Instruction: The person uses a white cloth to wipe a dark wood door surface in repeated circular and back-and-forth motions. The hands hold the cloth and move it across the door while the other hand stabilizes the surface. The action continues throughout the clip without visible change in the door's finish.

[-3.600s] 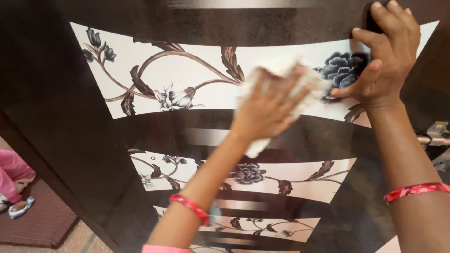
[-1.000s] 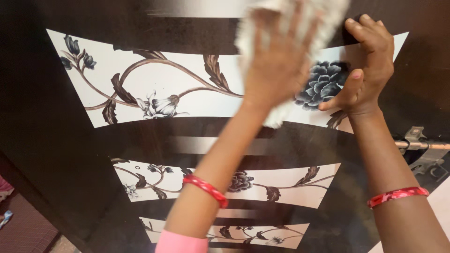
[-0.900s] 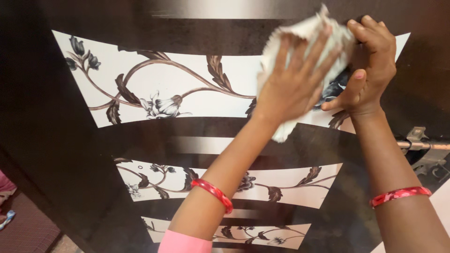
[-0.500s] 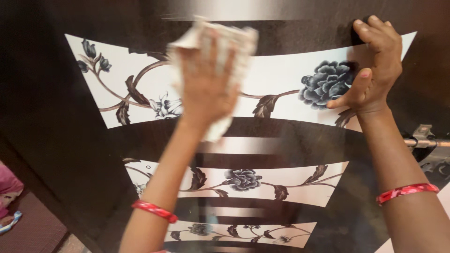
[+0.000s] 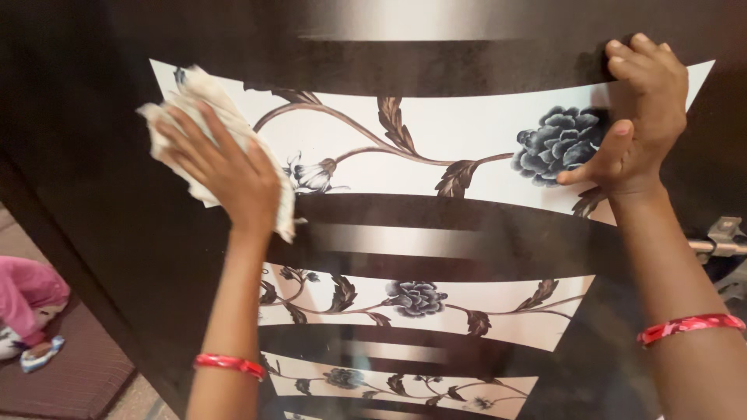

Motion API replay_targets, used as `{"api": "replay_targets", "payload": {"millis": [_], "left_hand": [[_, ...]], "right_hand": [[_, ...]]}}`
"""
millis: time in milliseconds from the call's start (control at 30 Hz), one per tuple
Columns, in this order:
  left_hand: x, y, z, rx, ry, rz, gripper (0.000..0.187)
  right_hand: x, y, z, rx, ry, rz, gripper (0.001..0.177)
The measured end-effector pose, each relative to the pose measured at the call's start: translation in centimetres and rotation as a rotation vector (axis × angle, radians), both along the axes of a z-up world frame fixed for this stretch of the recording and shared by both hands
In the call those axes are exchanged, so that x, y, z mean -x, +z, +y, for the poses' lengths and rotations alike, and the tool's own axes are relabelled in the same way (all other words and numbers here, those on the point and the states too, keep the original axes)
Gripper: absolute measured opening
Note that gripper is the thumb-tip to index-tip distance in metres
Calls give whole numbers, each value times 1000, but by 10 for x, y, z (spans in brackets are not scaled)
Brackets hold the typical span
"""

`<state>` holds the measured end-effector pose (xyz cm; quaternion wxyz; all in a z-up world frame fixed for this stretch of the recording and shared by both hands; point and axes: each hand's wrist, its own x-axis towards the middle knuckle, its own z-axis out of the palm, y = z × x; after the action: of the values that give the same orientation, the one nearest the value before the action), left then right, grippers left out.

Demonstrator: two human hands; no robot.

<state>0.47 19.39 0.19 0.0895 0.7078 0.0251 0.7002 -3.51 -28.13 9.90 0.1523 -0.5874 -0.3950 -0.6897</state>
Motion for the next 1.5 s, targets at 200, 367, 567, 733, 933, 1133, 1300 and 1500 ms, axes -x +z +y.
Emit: {"api": "replay_targets", "payload": {"millis": [200,367,567,733,933,1133,1300,1500], "left_hand": [[7,-7,-108,-149,-170,-6,74],[3,-3,-227,-346,-281,99,75],[19,-12,-310,-625,-373,265,79],[18,-28,-270,-693,-403,259,79],[6,-62,-136,-562,-259,134,74],[12,-83,5,-374,-115,163,78],[12,-93,39,-281,-158,130,76],[9,-94,-14,-353,-157,135,79]], "right_hand": [[1,0,0,-6,-26,-23,67],[-2,0,-3,-7,-22,-10,68],[-1,0,-3,-1,-34,-29,73],[3,2,0,-8,-47,-8,72],[-2,1,-5,19,-53,-20,73],[-8,-1,-10,18,-85,-3,75],[-10,-1,-12,60,-144,-77,77],[-9,-3,-11,15,-98,-12,74]]}}
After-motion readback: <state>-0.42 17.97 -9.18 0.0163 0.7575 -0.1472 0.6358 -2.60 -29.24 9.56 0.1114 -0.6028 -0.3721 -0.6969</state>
